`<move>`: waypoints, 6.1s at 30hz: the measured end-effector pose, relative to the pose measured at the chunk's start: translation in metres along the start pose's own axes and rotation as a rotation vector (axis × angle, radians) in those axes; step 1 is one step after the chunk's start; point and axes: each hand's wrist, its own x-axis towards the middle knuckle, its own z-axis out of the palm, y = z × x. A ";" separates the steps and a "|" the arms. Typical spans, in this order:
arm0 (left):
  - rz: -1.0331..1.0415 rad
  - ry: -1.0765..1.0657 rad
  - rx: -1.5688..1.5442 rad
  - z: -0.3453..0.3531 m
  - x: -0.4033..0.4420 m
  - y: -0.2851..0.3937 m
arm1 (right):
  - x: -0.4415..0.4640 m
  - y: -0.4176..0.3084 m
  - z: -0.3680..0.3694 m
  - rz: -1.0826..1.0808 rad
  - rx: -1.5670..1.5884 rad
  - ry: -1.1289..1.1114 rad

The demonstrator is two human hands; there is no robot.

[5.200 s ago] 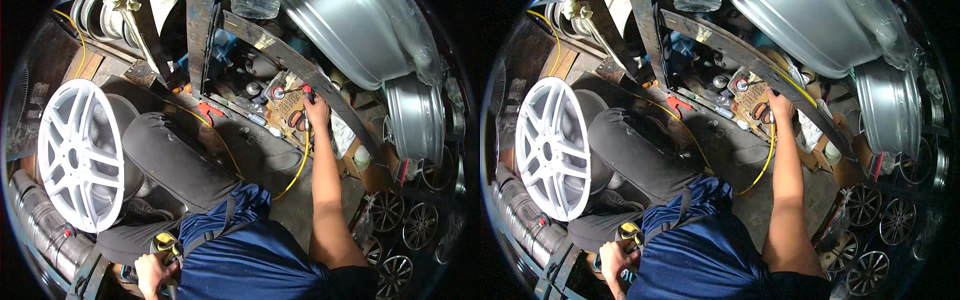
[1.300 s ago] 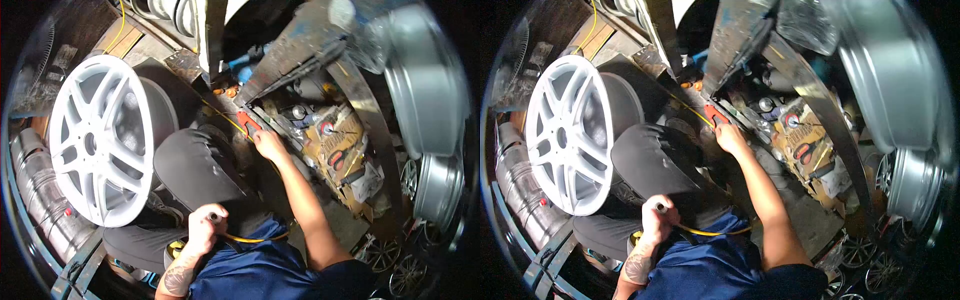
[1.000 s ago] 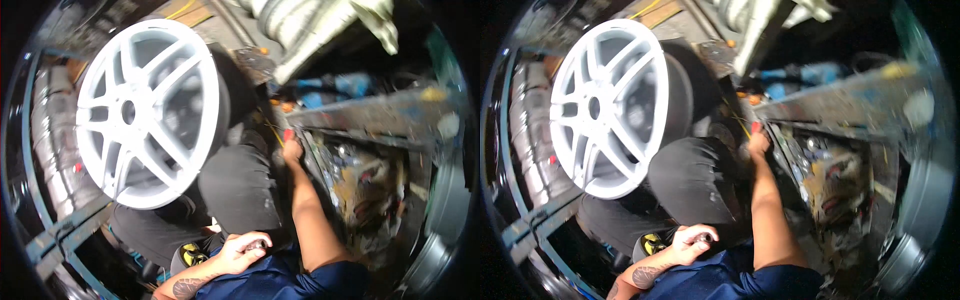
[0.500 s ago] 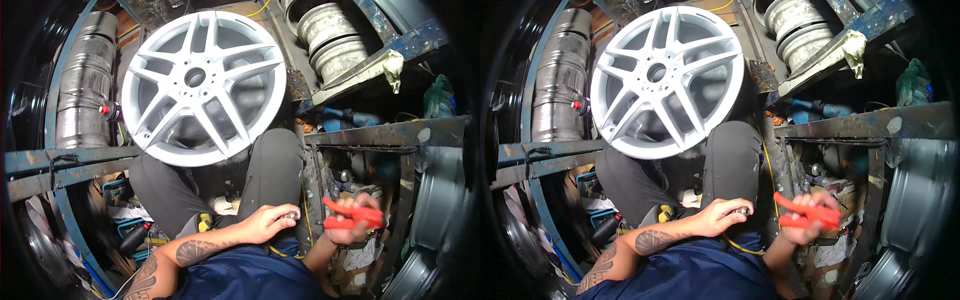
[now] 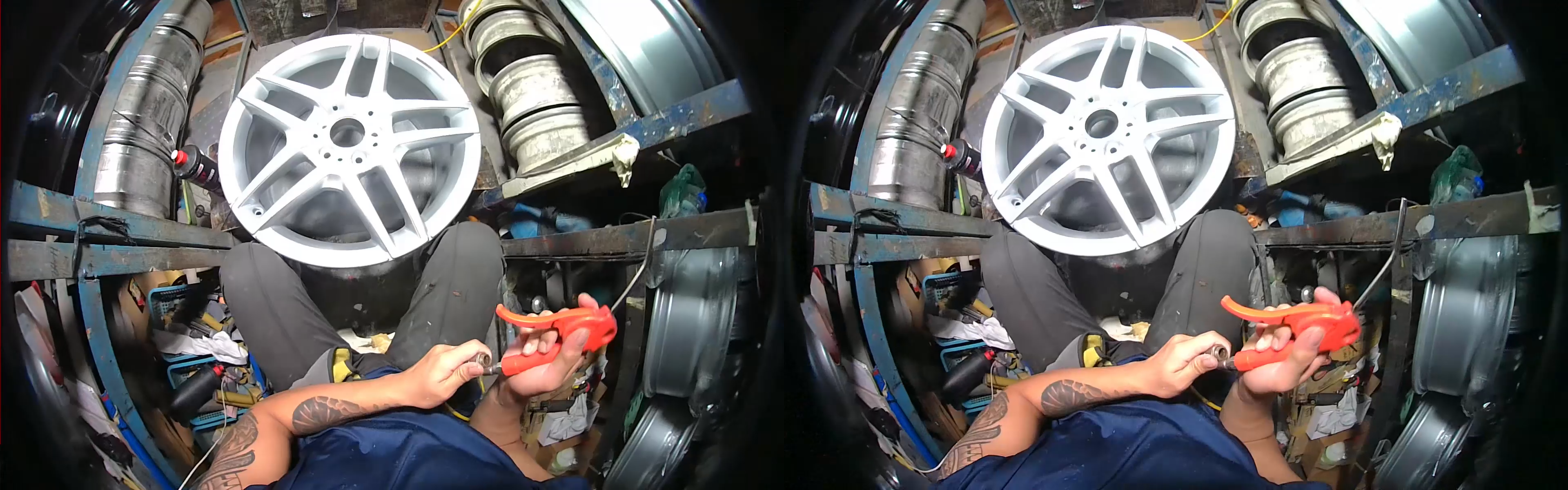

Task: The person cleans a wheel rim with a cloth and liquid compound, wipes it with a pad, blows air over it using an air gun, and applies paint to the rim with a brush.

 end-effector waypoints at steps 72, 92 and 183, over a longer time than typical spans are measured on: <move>0.062 -0.195 -0.520 -0.119 0.036 0.023 | 0.121 0.032 0.207 0.220 -1.592 -1.204; -0.289 0.500 1.613 -0.159 -0.026 0.004 | 0.093 -0.038 0.140 0.694 -1.368 -1.359; -0.673 0.409 1.605 -0.282 -0.035 0.045 | 0.115 0.044 -0.433 0.084 -1.922 -0.182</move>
